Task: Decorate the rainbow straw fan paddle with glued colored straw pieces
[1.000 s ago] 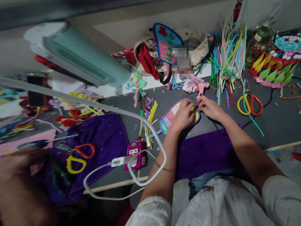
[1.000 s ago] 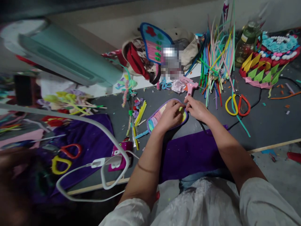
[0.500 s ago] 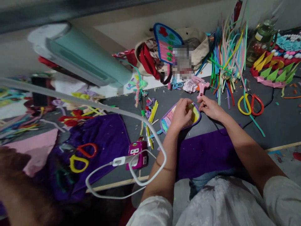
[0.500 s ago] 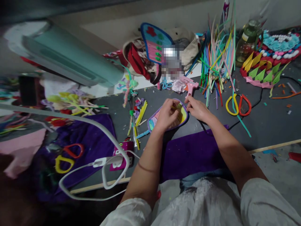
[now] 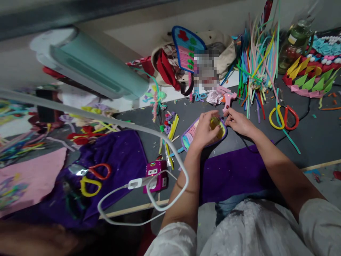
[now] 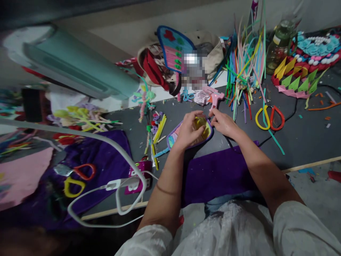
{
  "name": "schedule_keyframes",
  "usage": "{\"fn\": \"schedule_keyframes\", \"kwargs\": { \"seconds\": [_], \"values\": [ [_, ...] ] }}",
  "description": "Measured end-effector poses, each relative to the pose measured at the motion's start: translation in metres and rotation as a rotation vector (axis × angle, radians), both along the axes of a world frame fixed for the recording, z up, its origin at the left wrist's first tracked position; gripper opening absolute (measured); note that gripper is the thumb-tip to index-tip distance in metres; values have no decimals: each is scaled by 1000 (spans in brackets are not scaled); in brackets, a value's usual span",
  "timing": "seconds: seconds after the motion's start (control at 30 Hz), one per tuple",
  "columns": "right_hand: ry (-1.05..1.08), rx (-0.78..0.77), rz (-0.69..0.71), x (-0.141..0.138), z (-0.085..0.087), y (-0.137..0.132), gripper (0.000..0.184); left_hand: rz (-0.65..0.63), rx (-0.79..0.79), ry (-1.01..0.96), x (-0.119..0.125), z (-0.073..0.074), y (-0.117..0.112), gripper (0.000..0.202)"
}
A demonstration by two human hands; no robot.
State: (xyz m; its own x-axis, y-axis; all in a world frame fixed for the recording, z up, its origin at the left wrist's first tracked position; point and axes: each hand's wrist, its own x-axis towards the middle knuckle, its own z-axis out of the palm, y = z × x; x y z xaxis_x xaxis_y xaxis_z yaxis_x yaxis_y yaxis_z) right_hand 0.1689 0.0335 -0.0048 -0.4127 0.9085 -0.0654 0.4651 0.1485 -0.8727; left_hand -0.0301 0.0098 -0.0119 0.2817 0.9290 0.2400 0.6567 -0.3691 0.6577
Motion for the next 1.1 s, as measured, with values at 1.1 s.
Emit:
{"fn": "schedule_keyframes", "kwargs": {
  "seconds": [1.1],
  "values": [
    [-9, -7, 15, 1, -1, 0, 32, -116, -77, 86, 9, 1, -2, 76]
  ]
}}
